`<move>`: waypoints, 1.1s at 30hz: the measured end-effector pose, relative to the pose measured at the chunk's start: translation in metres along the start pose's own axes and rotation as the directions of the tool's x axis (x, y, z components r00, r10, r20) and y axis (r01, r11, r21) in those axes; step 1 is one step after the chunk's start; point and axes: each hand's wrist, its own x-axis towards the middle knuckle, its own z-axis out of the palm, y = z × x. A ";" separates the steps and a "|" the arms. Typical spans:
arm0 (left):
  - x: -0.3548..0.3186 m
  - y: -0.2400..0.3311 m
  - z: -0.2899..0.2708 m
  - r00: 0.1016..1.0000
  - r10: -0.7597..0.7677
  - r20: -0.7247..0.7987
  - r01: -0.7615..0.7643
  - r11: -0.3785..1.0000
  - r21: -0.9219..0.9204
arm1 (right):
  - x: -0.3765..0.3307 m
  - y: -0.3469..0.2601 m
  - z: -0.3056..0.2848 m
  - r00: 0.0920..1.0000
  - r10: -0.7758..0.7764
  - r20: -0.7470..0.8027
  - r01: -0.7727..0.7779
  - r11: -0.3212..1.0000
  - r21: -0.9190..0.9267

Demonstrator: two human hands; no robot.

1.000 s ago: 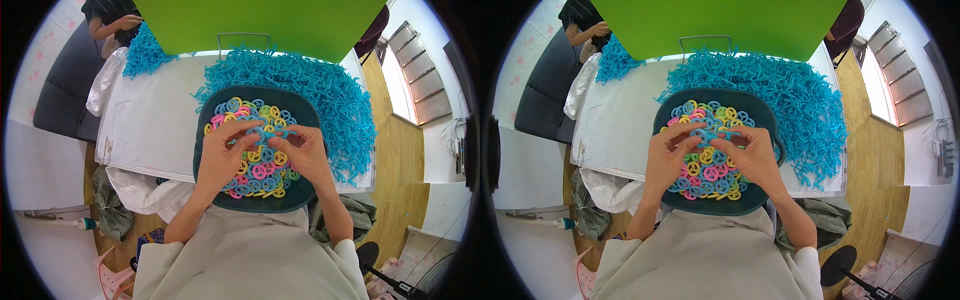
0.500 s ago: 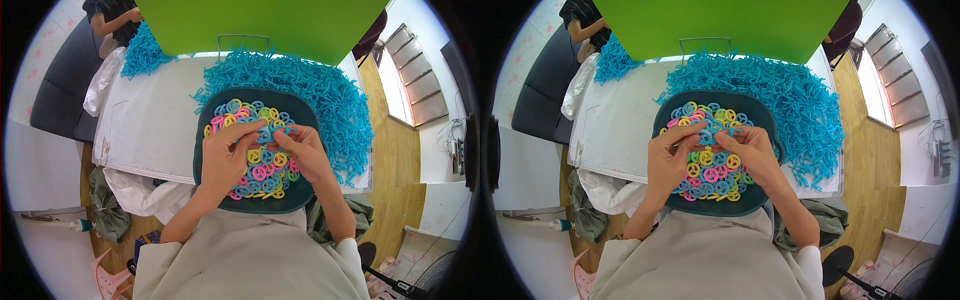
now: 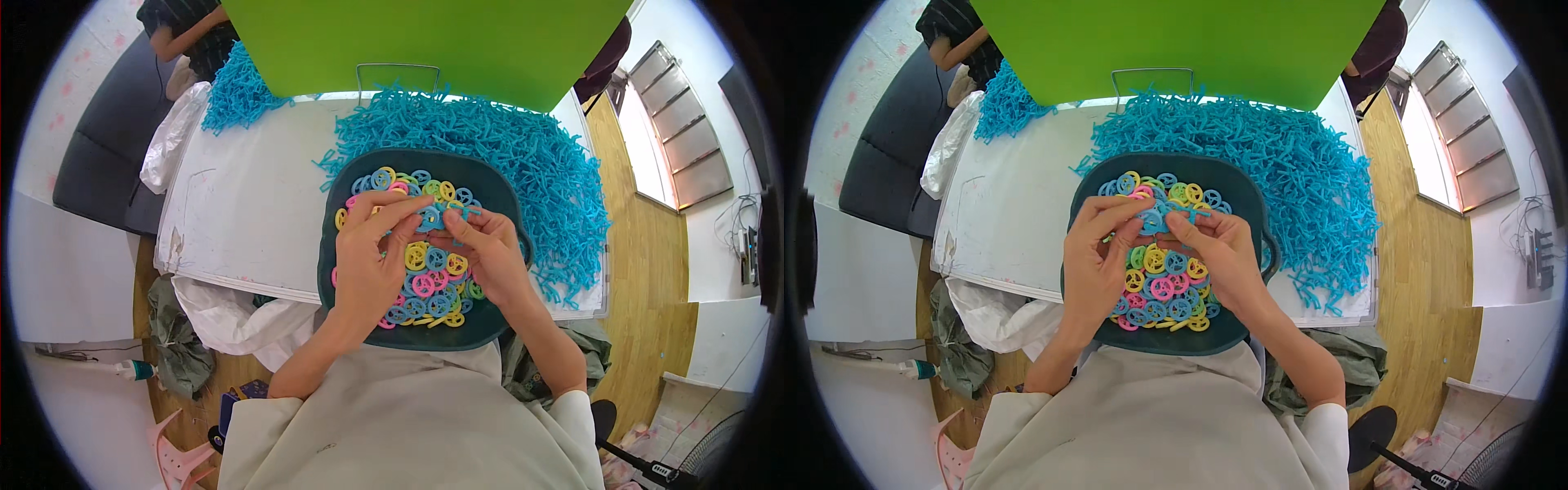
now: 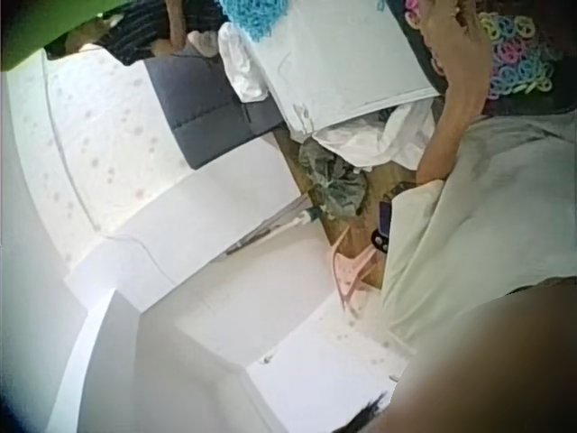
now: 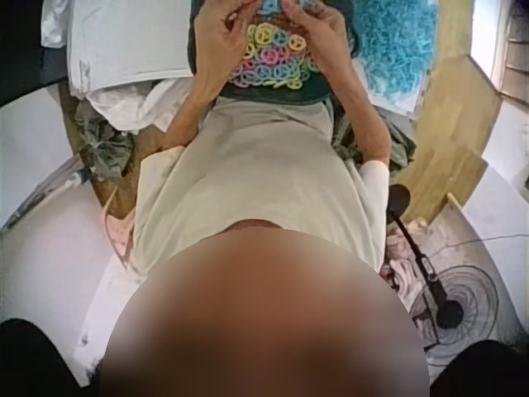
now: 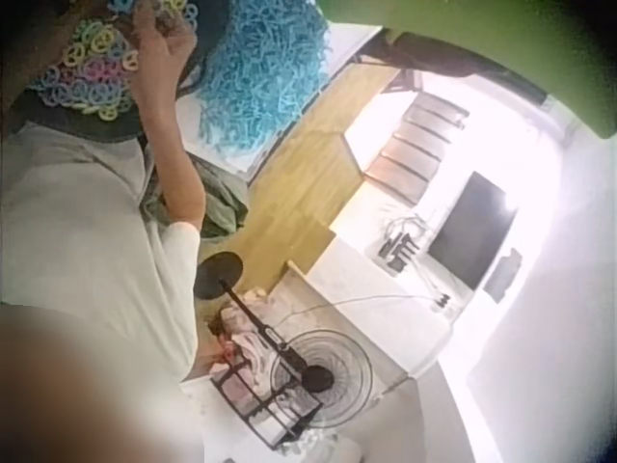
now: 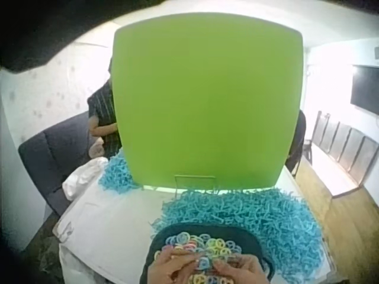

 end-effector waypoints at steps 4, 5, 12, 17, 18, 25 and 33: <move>-0.003 0.000 -0.001 0.996 -0.086 0.009 0.086 0.995 0.048 | 0.001 0.002 -0.005 0.984 0.174 0.035 -0.178 0.968 0.175; -0.004 -0.001 -0.001 0.993 -0.119 0.014 0.120 0.992 -0.029 | 0.001 0.002 -0.004 0.986 0.166 0.028 -0.168 0.975 0.147; -0.005 0.005 0.001 0.994 -0.108 -0.004 0.108 0.994 -0.021 | -0.004 0.000 0.003 0.992 -0.125 -0.027 0.120 0.984 -0.129; -0.002 0.011 0.000 0.979 -0.175 0.104 0.176 0.984 0.002 | -0.009 -0.005 0.004 0.976 -0.206 -0.068 0.190 0.963 -0.193; -0.003 0.010 0.001 0.979 -0.173 0.104 0.174 0.985 0.002 | -0.009 -0.007 0.006 0.975 -0.211 -0.063 0.195 0.960 -0.201; -0.011 0.003 -0.012 0.974 -0.186 0.130 0.196 0.978 -0.070 | -0.013 -0.019 0.003 0.969 -0.234 0.079 0.234 0.772 -0.591; -0.013 -0.019 -0.088 0.815 0.000 -0.579 0.087 0.989 0.122 | 0.011 -0.042 -0.012 0.877 -0.415 0.241 0.437 0.484 -0.758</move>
